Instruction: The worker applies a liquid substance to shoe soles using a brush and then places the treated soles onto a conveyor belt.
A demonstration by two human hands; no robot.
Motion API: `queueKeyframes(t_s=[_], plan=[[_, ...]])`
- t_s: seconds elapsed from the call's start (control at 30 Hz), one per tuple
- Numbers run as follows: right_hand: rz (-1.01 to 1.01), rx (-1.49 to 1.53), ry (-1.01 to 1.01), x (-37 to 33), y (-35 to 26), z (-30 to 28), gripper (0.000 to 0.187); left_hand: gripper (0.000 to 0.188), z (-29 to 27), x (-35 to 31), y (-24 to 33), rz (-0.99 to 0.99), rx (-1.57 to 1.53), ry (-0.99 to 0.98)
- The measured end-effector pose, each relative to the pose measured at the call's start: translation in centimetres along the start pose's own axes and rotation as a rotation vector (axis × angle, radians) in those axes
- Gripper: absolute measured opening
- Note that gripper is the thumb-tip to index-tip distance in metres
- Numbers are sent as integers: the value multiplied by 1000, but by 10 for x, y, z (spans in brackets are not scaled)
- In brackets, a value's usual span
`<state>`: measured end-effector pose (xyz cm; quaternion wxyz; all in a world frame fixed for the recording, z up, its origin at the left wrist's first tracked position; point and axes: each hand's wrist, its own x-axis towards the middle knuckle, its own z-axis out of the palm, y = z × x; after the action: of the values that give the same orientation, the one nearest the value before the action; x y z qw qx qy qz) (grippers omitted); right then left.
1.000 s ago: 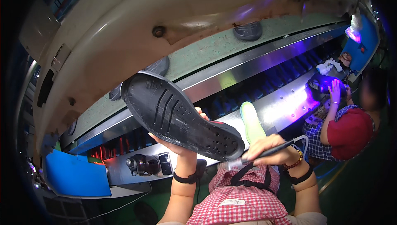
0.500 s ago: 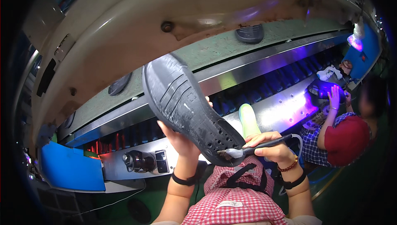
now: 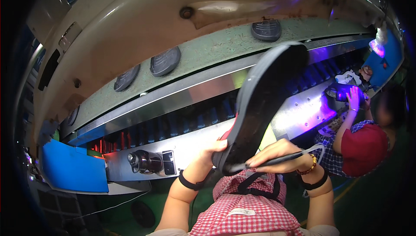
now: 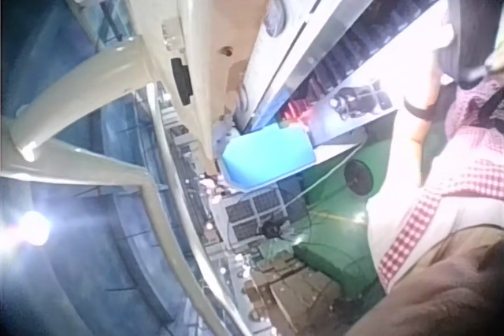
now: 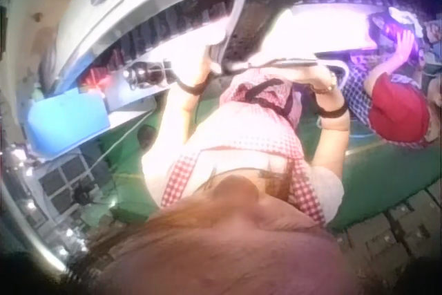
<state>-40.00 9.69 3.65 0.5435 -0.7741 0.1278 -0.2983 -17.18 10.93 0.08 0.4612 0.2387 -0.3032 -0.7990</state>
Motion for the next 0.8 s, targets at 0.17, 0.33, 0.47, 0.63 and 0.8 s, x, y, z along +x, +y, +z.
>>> queueKeyframes(t_s=[0.17,0.33,0.47,0.63,0.8], plan=[[-7,-61,-293,2,-13,-13,24,61,25,-7,26,-286,118,136],[-22,-21,-286,4,-7,-15,26,49,15,-10,30,-471,-42,37],[-44,-94,-338,4,-15,-23,18,54,44,-10,43,-547,342,205],[-38,-102,-221,-2,-6,-26,17,56,40,-13,41,-448,190,242],[28,-141,-264,-6,-26,-37,21,55,30,-17,36,-383,175,237]])
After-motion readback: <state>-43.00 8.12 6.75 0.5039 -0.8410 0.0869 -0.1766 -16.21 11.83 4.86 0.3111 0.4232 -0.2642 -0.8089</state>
